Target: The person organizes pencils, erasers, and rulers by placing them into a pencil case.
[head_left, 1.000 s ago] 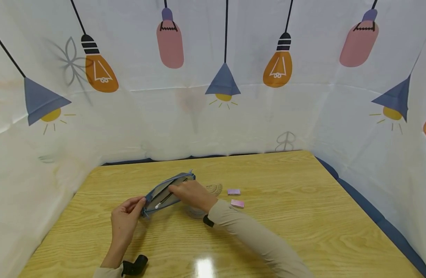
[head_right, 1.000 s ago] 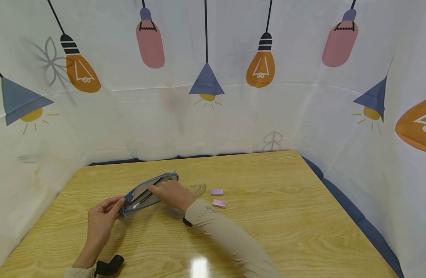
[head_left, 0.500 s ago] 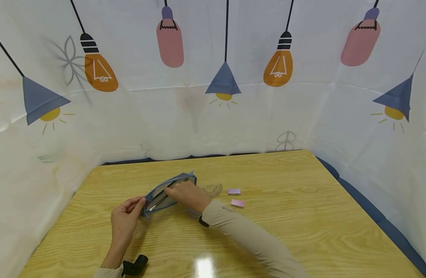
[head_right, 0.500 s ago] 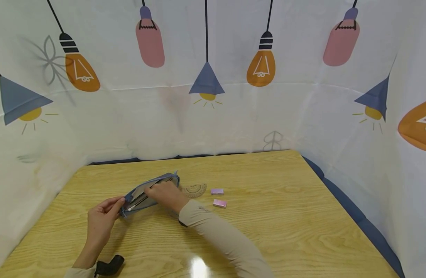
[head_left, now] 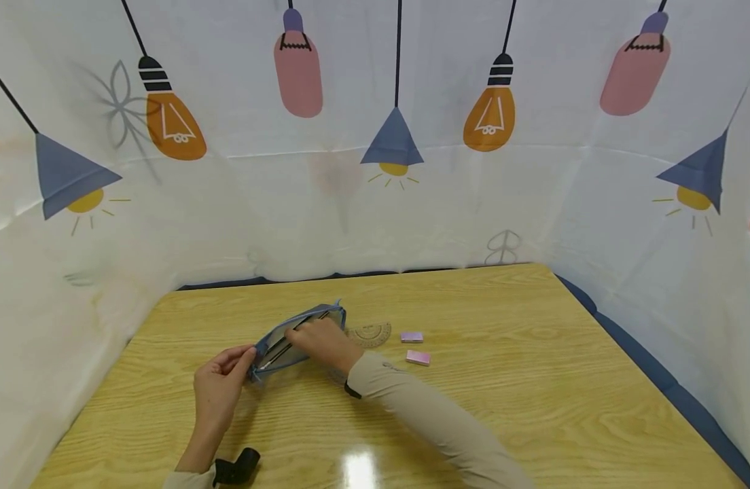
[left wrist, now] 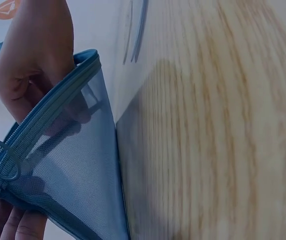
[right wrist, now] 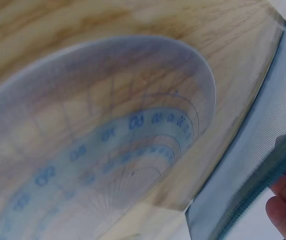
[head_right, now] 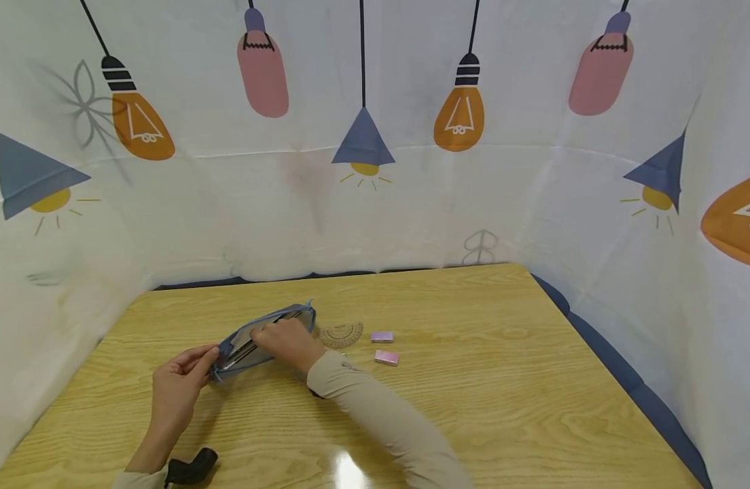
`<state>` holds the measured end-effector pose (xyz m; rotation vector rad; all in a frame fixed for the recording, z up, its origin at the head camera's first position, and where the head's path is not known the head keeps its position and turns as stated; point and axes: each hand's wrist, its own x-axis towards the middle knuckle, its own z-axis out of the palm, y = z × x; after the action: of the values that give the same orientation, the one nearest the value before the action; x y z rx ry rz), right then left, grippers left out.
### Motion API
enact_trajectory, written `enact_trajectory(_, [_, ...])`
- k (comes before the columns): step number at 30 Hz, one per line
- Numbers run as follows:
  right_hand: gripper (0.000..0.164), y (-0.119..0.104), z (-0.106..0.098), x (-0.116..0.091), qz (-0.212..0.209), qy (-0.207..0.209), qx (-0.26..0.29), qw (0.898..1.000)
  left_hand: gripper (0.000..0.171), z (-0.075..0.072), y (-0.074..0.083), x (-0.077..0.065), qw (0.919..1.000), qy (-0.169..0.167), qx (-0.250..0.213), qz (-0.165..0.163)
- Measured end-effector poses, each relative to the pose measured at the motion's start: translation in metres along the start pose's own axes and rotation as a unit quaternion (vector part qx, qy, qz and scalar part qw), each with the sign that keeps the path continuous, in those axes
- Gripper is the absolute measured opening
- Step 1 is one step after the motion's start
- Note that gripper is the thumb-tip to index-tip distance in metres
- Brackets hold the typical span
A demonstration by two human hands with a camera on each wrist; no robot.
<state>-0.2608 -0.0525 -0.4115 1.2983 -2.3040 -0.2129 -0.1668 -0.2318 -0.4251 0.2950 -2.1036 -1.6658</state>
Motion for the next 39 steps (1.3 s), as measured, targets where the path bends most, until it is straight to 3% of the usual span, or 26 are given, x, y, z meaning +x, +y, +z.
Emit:
enact_trajectory(4, [0.012,-0.001,0.002,0.003,-0.002,0.004,0.006,1.0,0.025,-0.001,0.002,0.001,1.0,0.003,-0.001,-0.003])
enact_trajectory(20, [0.019,-0.002,0.008,0.009,-0.007,-0.044,0.018,0.999,0.027,0.001,0.005,-0.002,0.9997,0.003,-0.017,-0.017])
enact_trajectory(39, [0.018,0.009,0.006,0.01,-0.01,-0.025,0.028,0.999,0.027,0.002,0.004,0.0,0.999,0.003,-0.025,-0.035])
